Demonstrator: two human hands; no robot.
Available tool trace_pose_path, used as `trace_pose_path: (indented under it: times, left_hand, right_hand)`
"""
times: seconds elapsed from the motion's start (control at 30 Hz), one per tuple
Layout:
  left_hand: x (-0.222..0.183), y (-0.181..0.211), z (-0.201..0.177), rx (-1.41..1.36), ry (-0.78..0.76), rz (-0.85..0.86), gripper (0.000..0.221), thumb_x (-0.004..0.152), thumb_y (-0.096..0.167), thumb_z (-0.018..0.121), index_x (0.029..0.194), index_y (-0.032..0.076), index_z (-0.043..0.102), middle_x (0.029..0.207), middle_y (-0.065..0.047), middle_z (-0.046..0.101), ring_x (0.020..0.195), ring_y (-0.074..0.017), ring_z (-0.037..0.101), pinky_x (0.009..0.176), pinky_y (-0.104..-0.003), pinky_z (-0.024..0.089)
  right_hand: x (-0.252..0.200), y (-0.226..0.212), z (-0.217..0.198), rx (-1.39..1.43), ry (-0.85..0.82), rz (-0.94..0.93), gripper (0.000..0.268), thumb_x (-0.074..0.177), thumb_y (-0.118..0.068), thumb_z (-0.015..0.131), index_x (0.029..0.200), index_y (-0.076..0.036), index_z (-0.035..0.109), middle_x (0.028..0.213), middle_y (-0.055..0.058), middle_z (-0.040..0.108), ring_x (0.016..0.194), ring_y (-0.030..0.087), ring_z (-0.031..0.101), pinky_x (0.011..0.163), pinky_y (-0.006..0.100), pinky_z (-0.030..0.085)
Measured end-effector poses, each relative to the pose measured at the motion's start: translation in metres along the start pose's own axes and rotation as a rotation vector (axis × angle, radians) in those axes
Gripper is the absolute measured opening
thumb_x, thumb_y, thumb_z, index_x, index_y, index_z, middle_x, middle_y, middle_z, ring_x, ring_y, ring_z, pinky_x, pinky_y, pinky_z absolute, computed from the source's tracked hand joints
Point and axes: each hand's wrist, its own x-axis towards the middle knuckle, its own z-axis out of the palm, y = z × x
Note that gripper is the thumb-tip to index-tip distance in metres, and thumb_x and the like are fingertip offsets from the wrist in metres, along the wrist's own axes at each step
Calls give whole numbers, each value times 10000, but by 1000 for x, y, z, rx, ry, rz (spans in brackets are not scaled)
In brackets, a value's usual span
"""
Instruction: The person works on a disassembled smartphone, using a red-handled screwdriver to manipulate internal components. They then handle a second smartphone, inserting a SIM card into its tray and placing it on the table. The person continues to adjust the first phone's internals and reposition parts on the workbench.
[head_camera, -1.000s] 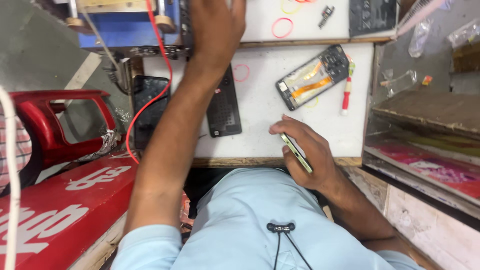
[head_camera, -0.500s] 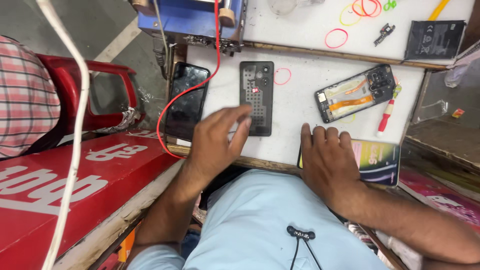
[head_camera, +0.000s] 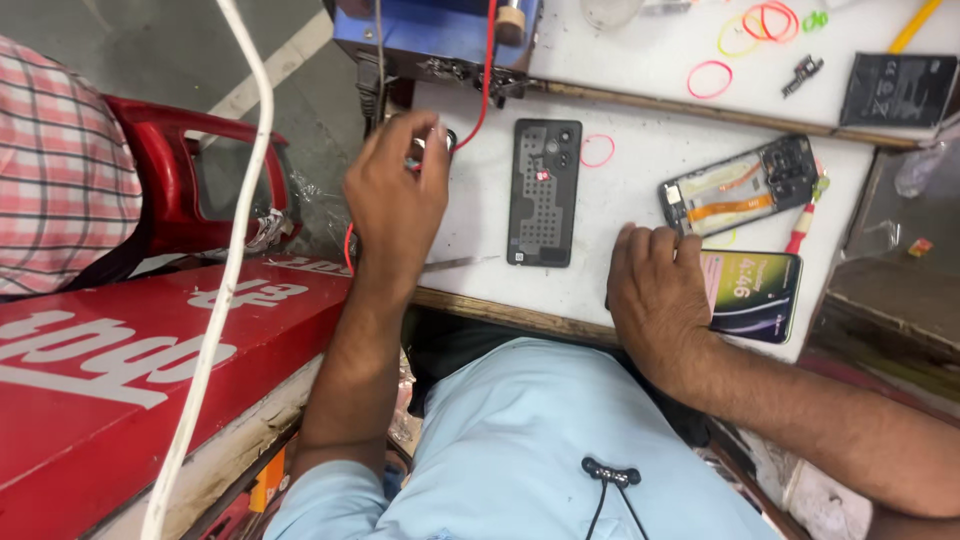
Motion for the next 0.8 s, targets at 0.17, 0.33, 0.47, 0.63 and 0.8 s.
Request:
trace_pose_path:
  times: [0.17, 0.33, 0.47, 0.63, 0.8]
  left_hand:
    - [24, -2, 33, 10, 112, 13, 155, 954, 139, 803, 1066, 56, 735, 970, -76, 755, 806, -199, 747, 709, -329, 588]
    - [27, -1, 45, -43, 163, -1, 88, 986, 117, 771, 1031, 51, 733, 904, -57, 724, 730, -146, 702, 631, -296, 555]
    - [26, -5, 35, -200, 160, -122, 92, 1001, 115, 767, 1011, 32, 728, 857, -42, 702, 691, -127, 649, 562, -267, 490]
    - [34, -10, 33, -104, 132, 153, 80, 1019, 96, 788, 1060, 50, 737, 945, -47, 674, 747, -123, 617, 625, -270, 497]
    - [33, -13, 40, -73, 203, 74, 195, 988, 138, 832, 981, 27, 673, 895, -29, 639, 711, -86, 602, 604, -255, 484]
  right_hand:
    - [-3, -7, 13, 224, 140, 126, 633, 857, -190, 587, 1433, 58, 500, 979, 115, 578, 922, 241, 535, 830, 410, 451]
    - [-6, -4, 21, 403, 214, 174, 736, 770, -250, 707, 1428, 27, 533, 981, 117, 599, 934, 259, 561, 813, 405, 456]
    - [-11, 0, 23, 635, 322, 196, 901, 638, -346, 838, 1405, 24, 543, 1002, 157, 608, 945, 315, 576, 805, 451, 469]
    - [-23, 1, 20, 920, 459, 209, 796, 781, -275, 793, 1455, 25, 495, 1087, 192, 597, 975, 354, 575, 862, 481, 499]
    - [-42, 6, 21, 1175, 595, 179, 866, 768, -165, 793, 1510, 46, 399, 1156, 252, 577, 1078, 403, 575, 910, 481, 508]
